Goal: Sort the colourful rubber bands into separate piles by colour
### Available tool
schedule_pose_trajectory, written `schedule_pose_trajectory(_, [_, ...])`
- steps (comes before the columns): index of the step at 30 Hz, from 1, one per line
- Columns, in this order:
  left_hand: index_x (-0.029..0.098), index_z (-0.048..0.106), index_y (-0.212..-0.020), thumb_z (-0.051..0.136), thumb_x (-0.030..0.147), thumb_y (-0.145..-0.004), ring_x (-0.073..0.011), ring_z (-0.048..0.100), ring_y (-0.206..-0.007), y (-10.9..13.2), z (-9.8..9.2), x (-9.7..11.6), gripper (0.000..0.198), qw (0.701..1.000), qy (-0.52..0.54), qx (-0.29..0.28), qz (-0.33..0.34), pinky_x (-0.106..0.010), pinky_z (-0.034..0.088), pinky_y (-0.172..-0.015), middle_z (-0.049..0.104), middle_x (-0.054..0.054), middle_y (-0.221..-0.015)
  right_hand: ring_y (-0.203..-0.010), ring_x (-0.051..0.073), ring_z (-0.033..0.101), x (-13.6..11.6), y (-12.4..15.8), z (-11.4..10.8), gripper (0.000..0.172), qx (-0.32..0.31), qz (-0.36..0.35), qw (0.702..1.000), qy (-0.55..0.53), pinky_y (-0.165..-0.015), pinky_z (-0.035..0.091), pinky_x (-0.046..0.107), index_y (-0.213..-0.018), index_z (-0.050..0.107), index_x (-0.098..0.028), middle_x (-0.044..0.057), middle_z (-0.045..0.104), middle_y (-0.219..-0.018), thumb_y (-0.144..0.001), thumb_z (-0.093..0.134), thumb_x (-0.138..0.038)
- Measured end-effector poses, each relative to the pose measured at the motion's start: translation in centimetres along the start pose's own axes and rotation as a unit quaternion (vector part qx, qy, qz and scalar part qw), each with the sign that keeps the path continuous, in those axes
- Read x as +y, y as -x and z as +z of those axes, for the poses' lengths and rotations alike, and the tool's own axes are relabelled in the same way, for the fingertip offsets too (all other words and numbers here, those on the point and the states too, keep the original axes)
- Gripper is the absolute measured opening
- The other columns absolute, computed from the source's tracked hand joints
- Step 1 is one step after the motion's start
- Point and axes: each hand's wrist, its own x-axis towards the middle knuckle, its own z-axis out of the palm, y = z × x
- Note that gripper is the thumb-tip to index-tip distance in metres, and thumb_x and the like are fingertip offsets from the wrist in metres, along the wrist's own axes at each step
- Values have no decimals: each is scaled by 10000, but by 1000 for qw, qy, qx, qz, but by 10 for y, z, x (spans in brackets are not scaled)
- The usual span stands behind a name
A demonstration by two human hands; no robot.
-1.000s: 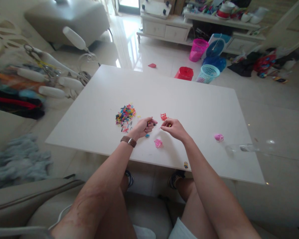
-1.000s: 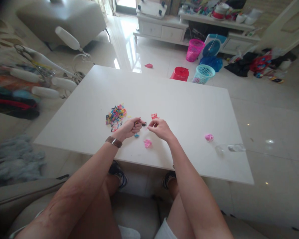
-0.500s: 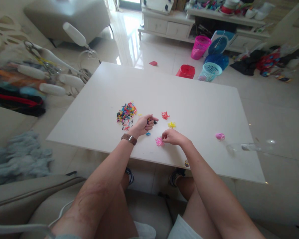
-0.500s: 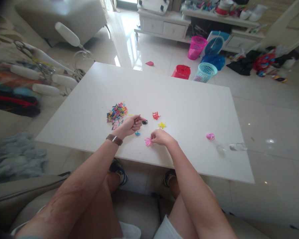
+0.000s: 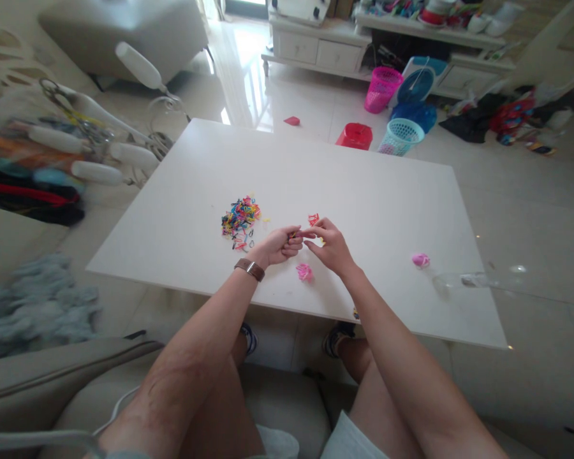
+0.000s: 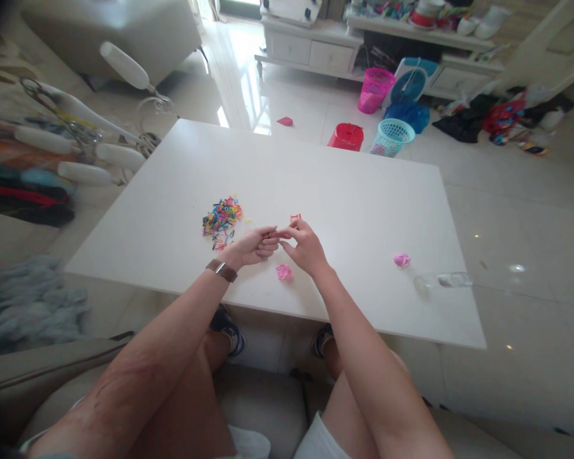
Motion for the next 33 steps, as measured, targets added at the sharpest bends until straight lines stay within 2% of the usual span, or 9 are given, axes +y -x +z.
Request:
schedule_pose_trajectory(3, [171, 474, -652, 429, 267, -1059, -39, 230, -337, 0, 1, -1, 421, 1000, -5, -4, -26, -129, 151, -308, 251, 83, -505, -856, 189, 601, 6, 1, 2, 159, -14, -22, 1000, 4, -847, 540, 378, -967, 800, -292, 42, 600, -975, -911, 682, -201])
schedule_pose_trajectory(9, [175, 461, -643, 403, 295, -1073, -35, 220, -329, 2, 3, -1, 451, 998, -36, -4, -56, -124, 150, -306, 246, 83, -493, -853, 191, 614, 6, 1, 0, 169, -19, -36, 999, -10, -816, 541, 373, -885, 791, -274, 39, 625, -908, -925, 640, -212])
schedule_pose_trajectory(13, [174, 471, -657, 405, 283, -1070, -38, 215, -335, 3, 4, -1, 432, 998, -30, 2, -50, -127, 149, -302, 255, 81, -505, -819, 183, 605, -5, -1, -6, 138, -7, 4, 1000, -19, -761, 527, 345, -862, 763, -247, 38, 627, -900, -905, 633, -228])
schedule_pose_trajectory(18, [116, 615, -799, 397, 254, -1075, -45, 215, -333, 2, -1, 4, 378, 1000, -21, 17, -2, -134, 145, -298, 266, 89, -496, -741, 154, 571, -8, -4, -20, 84, 35, 57, 998, -23, -690, 471, 300, -821, 729, -207, 33, 639, -883, -846, 649, -207])
schedule_pose_trajectory(20, [90, 645, -846, 384, 252, -1081, -44, 217, -328, 1, -4, 6, 387, 999, -17, 29, 25, -135, 149, -297, 269, 92, -487, -708, 143, 552, -3, -4, -24, 93, -6, 70, 997, -24, -684, 456, 289, -786, 726, -192, 25, 645, -837, -814, 640, -171])
schedule_pose_trajectory(22, [80, 650, -847, 372, 250, -1084, -43, 218, -324, 0, -6, 7, 403, 998, -11, 42, 44, -136, 154, -295, 272, 93, -481, -682, 133, 541, 4, -2, -24, 109, -102, 86, 991, -17, -684, 443, 279, -750, 733, -179, 14, 647, -777, -773, 640, -128])
schedule_pose_trajectory(24, [85, 643, -824, 370, 248, -1083, -43, 219, -321, 0, -6, 7, 410, 998, -6, 49, 50, -138, 156, -293, 272, 95, -477, -677, 129, 550, 11, 1, -22, 144, -214, 106, 971, -2, -683, 434, 268, -746, 752, -168, 7, 654, -734, -740, 635, -84])
schedule_pose_trajectory(26, [94, 632, -800, 375, 248, -1080, -43, 220, -318, 0, -6, 7, 410, 998, -4, 48, 50, -139, 160, -290, 272, 96, -476, -683, 128, 563, 16, 5, -18, 181, -292, 127, 948, 16, -673, 424, 257, -764, 768, -162, 4, 663, -717, -726, 629, -53])
schedule_pose_trajectory(33, [87, 641, -794, 359, 278, -1084, -44, 218, -322, 1, -4, 7, 447, 997, -13, 48, 51, -135, 164, -295, 273, 92, -471, -662, 127, 578, 25, 13, -5, 186, -388, 159, 907, 33, -697, 419, 276, -790, 788, -158, 13, 699, -725, -727, 659, -39])
